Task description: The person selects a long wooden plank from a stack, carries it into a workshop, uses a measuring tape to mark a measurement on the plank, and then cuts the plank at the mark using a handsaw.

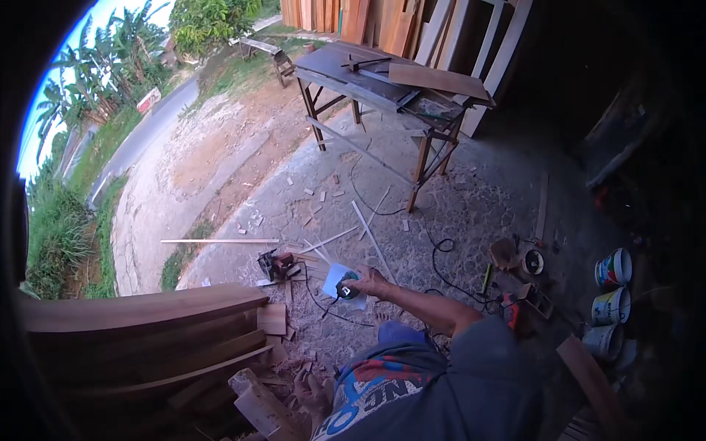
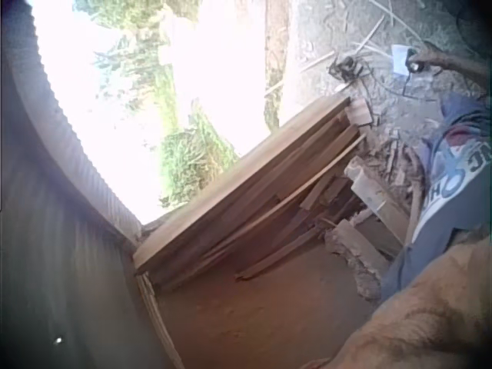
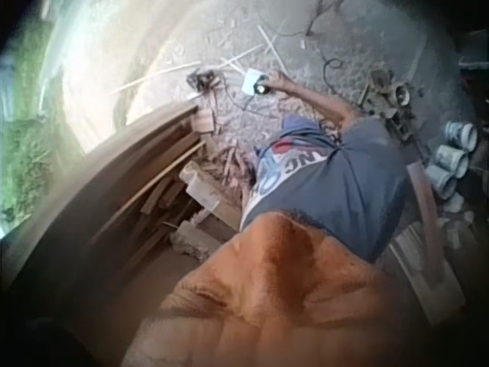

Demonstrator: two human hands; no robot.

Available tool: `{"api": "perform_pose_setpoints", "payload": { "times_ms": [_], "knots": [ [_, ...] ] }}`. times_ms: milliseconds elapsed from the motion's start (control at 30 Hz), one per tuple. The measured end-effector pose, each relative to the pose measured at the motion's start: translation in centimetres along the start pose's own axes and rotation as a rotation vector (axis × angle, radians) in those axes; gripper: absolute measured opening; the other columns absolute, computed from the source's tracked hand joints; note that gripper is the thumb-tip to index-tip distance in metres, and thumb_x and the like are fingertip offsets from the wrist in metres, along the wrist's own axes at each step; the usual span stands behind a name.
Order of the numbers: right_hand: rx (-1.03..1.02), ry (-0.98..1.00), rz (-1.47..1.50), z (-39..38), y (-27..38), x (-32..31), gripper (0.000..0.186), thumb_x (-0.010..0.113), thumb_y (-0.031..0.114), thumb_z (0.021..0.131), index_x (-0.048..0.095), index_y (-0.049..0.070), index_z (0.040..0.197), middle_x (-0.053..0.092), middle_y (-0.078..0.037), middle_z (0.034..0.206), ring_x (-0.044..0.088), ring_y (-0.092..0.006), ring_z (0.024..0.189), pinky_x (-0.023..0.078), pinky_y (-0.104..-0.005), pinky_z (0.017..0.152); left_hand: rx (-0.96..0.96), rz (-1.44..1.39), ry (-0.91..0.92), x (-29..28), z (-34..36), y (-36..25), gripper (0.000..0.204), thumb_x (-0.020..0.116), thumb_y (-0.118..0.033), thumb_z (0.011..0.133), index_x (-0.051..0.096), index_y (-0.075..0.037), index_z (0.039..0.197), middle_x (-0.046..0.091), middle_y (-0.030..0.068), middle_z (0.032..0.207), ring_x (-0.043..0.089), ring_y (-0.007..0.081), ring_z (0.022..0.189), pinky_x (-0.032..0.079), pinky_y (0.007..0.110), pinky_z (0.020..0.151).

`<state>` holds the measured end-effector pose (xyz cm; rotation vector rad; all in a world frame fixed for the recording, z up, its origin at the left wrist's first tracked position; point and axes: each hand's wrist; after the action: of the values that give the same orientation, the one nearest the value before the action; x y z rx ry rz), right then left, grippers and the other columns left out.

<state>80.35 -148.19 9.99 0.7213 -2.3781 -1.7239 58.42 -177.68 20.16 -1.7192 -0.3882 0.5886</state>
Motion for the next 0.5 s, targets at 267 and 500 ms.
{"api": "perform_pose_setpoints", "payload": {
  "times_ms": [267,500],
  "knots": [
    [-0.023,-0.713,0.284,16.2,2.4,-25.8,0.066,0.076,0.045,0.084,0.055,0.004,0.131,0.063,-0.01,0.116,0.06,-0.0213,0.107,0.051,-0.038,0.088,0.069,0.126,0.307,10.3,15.2,0.7,0.028,0.059,-0.01,0.099,0.057,-0.004,0.126,0.053,-0.0021,0.067,0.05,0.0048,0.057,0.039,0.021,0.052],
    [0.012,-1.132,0.178,23.9,6.2,-44.5,0.064,0.072,0.043,0.087,0.052,0.005,0.135,0.063,-0.011,0.118,0.061,-0.0228,0.106,0.053,-0.04,0.085,-0.006,0.13,0.59,23.7,26.6,-1.4,0.029,0.058,-0.012,0.101,0.054,-0.003,0.128,0.051,-0.0022,0.068,0.047,0.0049,0.06,0.038,0.021,0.054]
  ]
}}
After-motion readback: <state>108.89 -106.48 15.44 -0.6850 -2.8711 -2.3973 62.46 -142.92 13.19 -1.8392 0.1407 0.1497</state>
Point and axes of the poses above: each hand's wrist, its own z-axis towards the middle knuckle, its own x-axis out of the palm, y = z × x
